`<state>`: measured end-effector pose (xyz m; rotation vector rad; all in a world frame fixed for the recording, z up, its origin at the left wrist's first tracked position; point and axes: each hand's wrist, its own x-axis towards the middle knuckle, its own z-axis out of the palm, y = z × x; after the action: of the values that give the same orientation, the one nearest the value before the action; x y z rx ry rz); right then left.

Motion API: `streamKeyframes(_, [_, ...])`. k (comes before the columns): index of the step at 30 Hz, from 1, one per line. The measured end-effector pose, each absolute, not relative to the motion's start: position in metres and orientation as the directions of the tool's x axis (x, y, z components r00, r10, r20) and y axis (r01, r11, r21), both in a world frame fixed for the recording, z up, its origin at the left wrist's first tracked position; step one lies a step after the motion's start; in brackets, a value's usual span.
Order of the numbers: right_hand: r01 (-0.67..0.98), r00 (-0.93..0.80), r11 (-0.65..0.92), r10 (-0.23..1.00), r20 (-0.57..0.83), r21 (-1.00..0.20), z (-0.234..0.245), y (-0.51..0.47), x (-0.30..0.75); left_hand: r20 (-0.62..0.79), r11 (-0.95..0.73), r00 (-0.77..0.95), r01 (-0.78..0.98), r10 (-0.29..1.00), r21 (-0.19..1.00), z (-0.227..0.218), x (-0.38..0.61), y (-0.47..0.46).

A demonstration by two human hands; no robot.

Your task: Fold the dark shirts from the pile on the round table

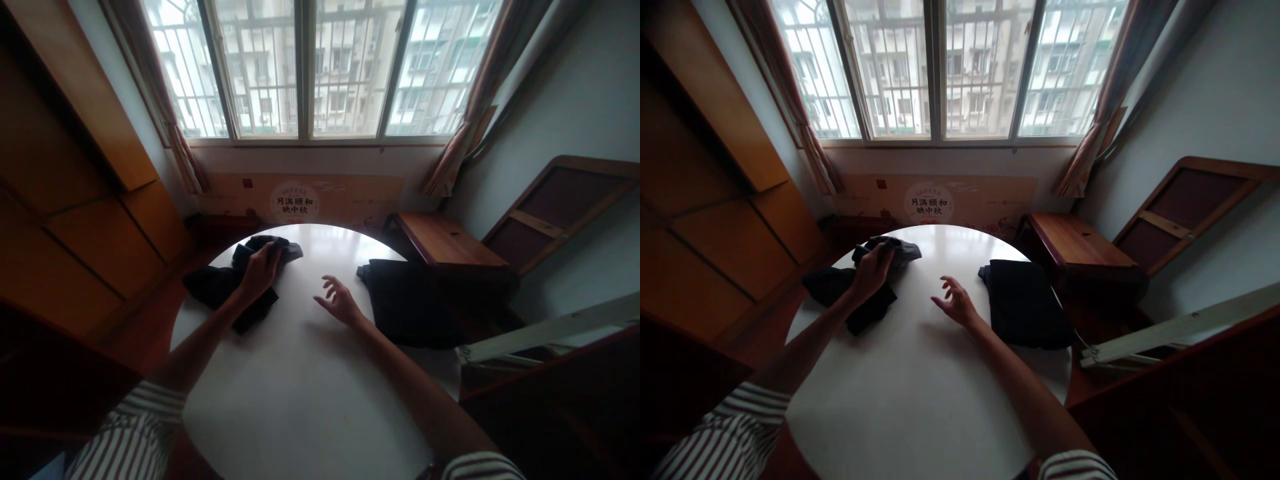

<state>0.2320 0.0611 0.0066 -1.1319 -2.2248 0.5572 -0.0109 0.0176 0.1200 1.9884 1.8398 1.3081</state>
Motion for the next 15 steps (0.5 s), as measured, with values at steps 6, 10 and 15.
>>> streamKeyframes(6, [0.074,-0.481,0.381,0.823,0.302,-0.921,0.013,0.058,0.24,0.131,-0.425,0.63,0.342,0.766,0.838,0.117,0.047,-0.017])
streamKeyframes(10, [-0.13,-0.371,0.262,0.881,0.292,-0.956,0.01,0.066,0.244,0.067,-0.28,0.512,0.352,0.856,0.893,0.095,0.033,0.007])
streamKeyframes(15, [-0.123,-0.323,0.254,0.904,0.281,-0.959,0.007,0.069,0.246,0.204,-0.242,0.159,0.834,0.966,0.496,0.06,-0.016,0.041])
